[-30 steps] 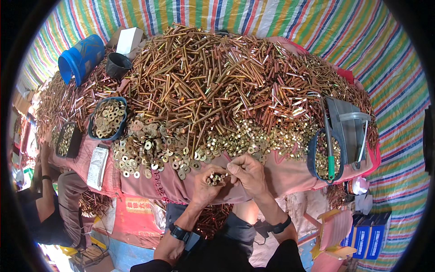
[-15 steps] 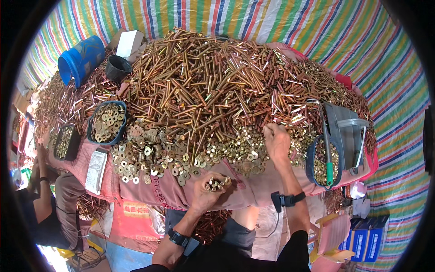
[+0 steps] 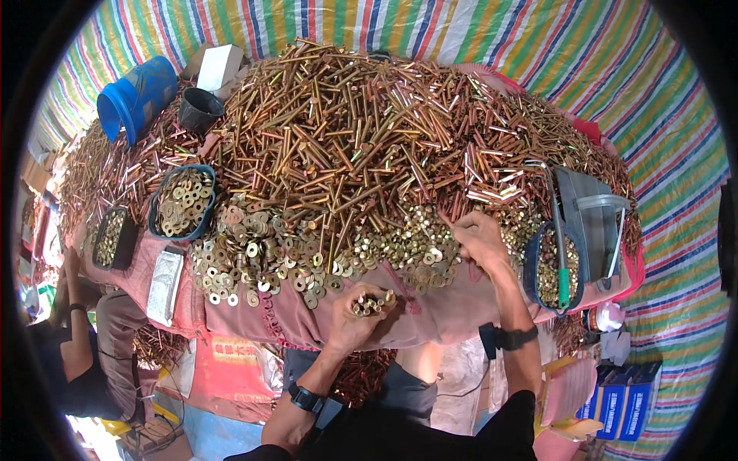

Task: The person sorts through a large pile of metal parts, picking up and examining small pins, washers, and brass pieces by hand.

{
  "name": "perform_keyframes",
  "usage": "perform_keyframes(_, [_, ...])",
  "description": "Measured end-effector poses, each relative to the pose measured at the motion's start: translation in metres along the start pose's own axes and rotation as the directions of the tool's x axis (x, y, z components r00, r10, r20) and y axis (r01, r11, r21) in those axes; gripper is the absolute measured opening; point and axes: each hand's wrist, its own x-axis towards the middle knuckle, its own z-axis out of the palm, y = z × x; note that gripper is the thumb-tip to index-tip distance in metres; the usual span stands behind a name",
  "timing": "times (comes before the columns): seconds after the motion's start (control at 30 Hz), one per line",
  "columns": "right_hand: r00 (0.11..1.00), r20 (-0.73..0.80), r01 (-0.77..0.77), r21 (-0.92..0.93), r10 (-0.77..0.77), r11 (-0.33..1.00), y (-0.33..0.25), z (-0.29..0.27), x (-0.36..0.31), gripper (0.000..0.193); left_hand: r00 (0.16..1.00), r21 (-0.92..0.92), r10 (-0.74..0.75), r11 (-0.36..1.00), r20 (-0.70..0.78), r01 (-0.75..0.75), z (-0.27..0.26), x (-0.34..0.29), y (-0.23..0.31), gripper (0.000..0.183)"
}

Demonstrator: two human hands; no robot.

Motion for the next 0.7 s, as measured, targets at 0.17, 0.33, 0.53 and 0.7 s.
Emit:
perform_keyframes(0.17, [0.973, 0.13, 0.169, 0.146, -0.189, 0.975, -0.012, -0.006, -0.074, 0.015, 1.0, 0.024, 0.021, 1.0, -0.014, -0.02, 0.002, 0.001, 0.008, 0.029])
perform_keyframes(0.33, [0.863, 0.166, 0.438, 0.23, -0.478, 0.869, -0.021, 0.022, -0.089, 0.016, 1.0, 0.034, 0.018, 0.999, 0.002, -0.018, 0.003, 0.002, 0.014, 0.028])
perform_keyframes(0.53, [0.823, 0.206, 0.523, 0.086, -0.529, 0.848, -0.037, 0.047, -0.092, 0.018, 0.999, 0.003, 0.026, 1.0, 0.025, -0.026, 0.001, 0.003, 0.012, 0.025])
perform_keyframes(0.7, [0.61, 0.191, 0.792, -0.185, -0.769, 0.582, -0.049, 0.061, -0.102, 0.019, 0.997, 0.05, 0.067, 0.996, 0.029, -0.068, 0.002, 0.003, 0.014, 0.025])
